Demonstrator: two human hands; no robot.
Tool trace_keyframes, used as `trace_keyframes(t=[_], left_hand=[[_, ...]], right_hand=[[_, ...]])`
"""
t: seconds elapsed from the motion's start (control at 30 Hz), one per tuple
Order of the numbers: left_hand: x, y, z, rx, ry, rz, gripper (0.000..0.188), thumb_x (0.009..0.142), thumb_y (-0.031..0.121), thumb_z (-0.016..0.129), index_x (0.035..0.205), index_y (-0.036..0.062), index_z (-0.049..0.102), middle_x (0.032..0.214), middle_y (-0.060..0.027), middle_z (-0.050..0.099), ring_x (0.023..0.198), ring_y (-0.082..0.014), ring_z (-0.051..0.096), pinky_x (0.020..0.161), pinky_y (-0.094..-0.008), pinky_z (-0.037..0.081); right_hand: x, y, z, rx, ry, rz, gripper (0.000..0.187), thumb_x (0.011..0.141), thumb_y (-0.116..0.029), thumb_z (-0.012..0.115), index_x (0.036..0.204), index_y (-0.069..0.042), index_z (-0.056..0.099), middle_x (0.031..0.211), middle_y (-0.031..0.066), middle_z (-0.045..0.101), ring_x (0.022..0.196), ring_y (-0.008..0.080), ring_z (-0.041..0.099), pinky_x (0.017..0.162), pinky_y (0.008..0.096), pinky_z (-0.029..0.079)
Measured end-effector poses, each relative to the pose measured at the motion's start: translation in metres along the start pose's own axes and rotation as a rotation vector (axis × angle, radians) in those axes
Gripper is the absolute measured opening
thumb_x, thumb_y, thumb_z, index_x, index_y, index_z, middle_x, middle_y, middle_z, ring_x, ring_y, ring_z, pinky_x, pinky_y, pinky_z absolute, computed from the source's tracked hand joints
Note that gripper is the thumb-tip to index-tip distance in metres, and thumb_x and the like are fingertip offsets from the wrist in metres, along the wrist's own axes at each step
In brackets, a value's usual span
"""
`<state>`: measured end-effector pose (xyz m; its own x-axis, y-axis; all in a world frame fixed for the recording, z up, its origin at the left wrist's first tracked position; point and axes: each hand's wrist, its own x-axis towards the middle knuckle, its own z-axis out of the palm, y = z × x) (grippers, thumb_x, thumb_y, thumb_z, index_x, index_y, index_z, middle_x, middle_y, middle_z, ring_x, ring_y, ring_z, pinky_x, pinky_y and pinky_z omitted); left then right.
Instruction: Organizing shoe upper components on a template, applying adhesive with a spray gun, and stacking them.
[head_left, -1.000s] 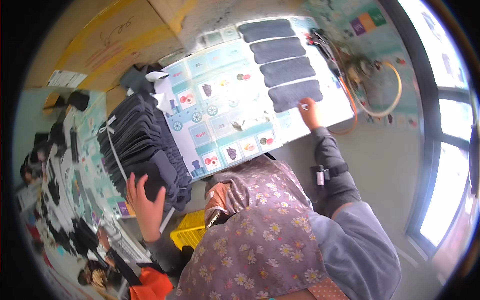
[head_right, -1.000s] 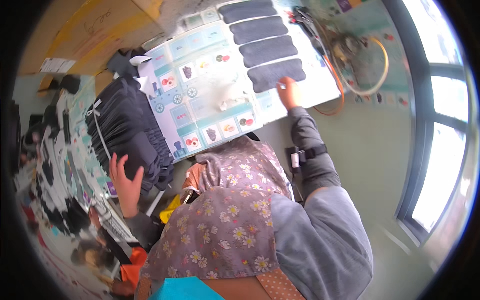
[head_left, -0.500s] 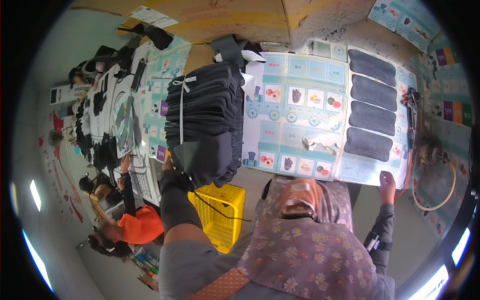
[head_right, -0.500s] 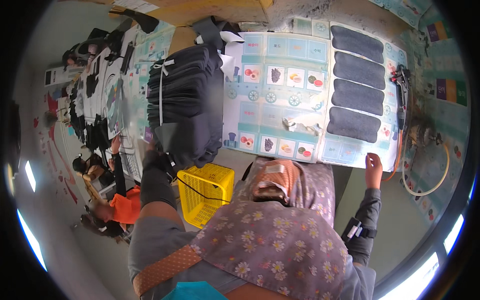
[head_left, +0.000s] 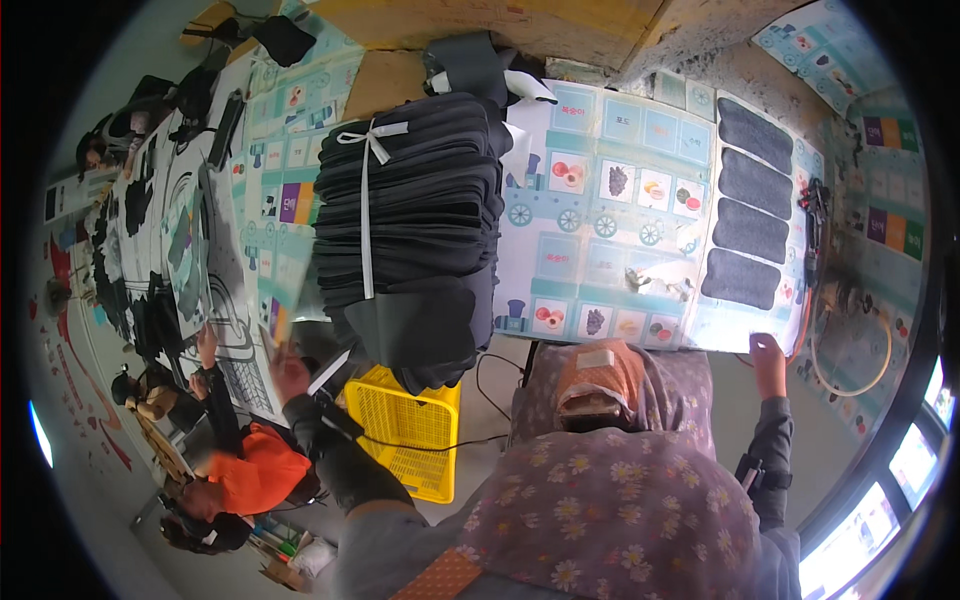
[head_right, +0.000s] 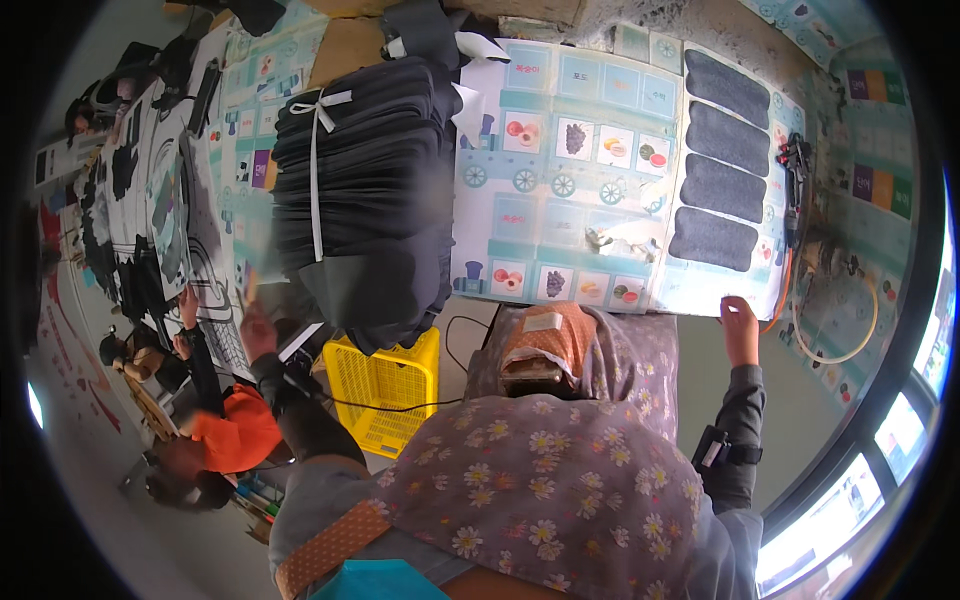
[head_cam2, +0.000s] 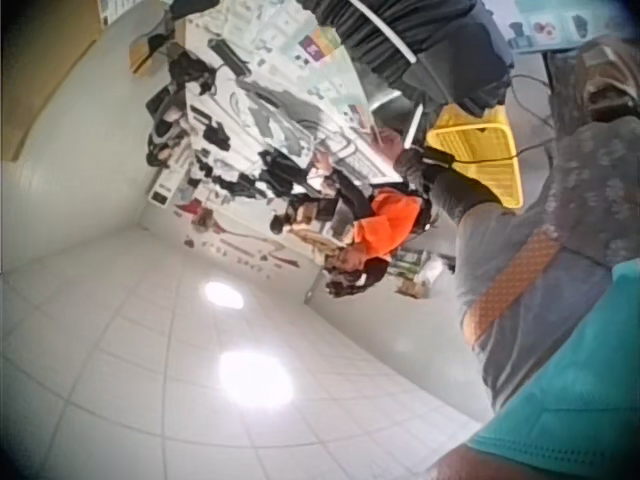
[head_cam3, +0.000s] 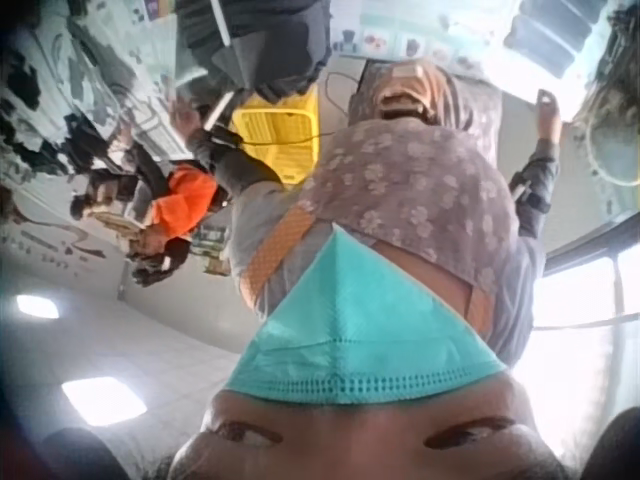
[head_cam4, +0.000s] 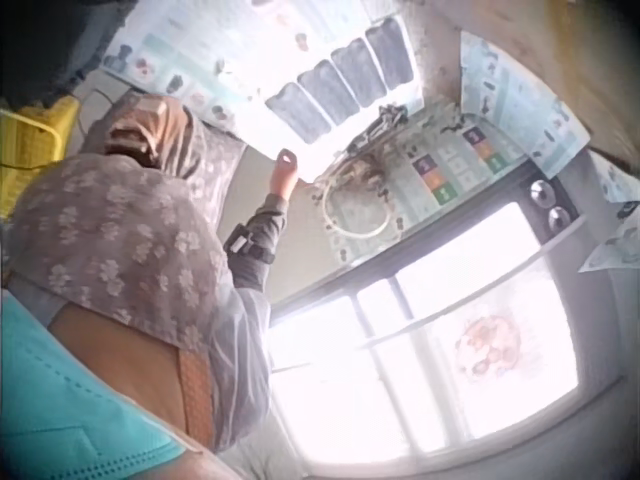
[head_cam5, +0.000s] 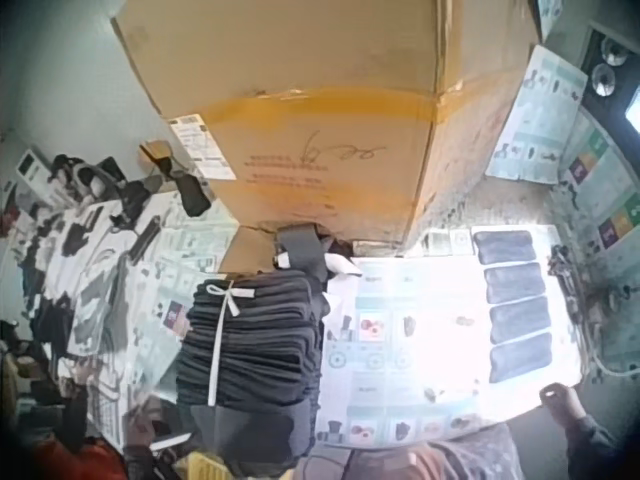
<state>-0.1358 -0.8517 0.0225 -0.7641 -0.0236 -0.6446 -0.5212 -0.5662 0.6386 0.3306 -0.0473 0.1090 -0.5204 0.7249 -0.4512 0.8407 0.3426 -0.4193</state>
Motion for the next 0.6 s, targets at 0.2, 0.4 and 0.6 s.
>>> trace_keyframes(t=[0.2, 0.4, 0.6], left_hand=[[-0.136, 0.037, 0.143, -0.556, -0.376, 0.055, 0.053, 0.089, 0.001, 0.048, 0.140, -0.0049, 0.035, 0.136, -0.0204, 0.048, 0.083, -0.0131, 0.063, 0.067, -0.0212, 0.053], [-0.251, -0.117, 0.238, 1.500, 0.075, 1.198, 0.026, 0.093, 0.000, 0.045, 0.117, -0.0103, 0.053, 0.100, -0.0149, 0.061, 0.084, -0.0192, 0.058, 0.074, -0.0303, 0.048], [-0.281, -0.220, 0.257, 1.216, -0.080, 1.105, 0.040, 0.092, 0.023, 0.050, 0.125, 0.0003, 0.046, 0.112, -0.0173, 0.054, 0.100, -0.0259, 0.054, 0.088, -0.0387, 0.042]], right_hand=[[0.030, -0.025, 0.031, 0.141, -0.128, -0.163, 0.013, 0.089, -0.010, 0.060, 0.098, -0.001, 0.063, 0.097, 0.0097, 0.066, 0.082, 0.0195, 0.064, 0.072, 0.0296, 0.051], [0.061, -0.033, 0.028, 0.223, -0.016, -0.257, 0.015, 0.087, -0.012, 0.061, 0.097, -0.001, 0.065, 0.093, 0.0124, 0.068, 0.082, 0.0244, 0.066, 0.075, 0.0347, 0.052], [0.115, -0.014, 0.004, 0.127, 0.101, -0.241, 0.016, 0.085, -0.015, 0.062, 0.094, -0.003, 0.067, 0.089, 0.0143, 0.068, 0.081, 0.0290, 0.067, 0.073, 0.0347, 0.052]])
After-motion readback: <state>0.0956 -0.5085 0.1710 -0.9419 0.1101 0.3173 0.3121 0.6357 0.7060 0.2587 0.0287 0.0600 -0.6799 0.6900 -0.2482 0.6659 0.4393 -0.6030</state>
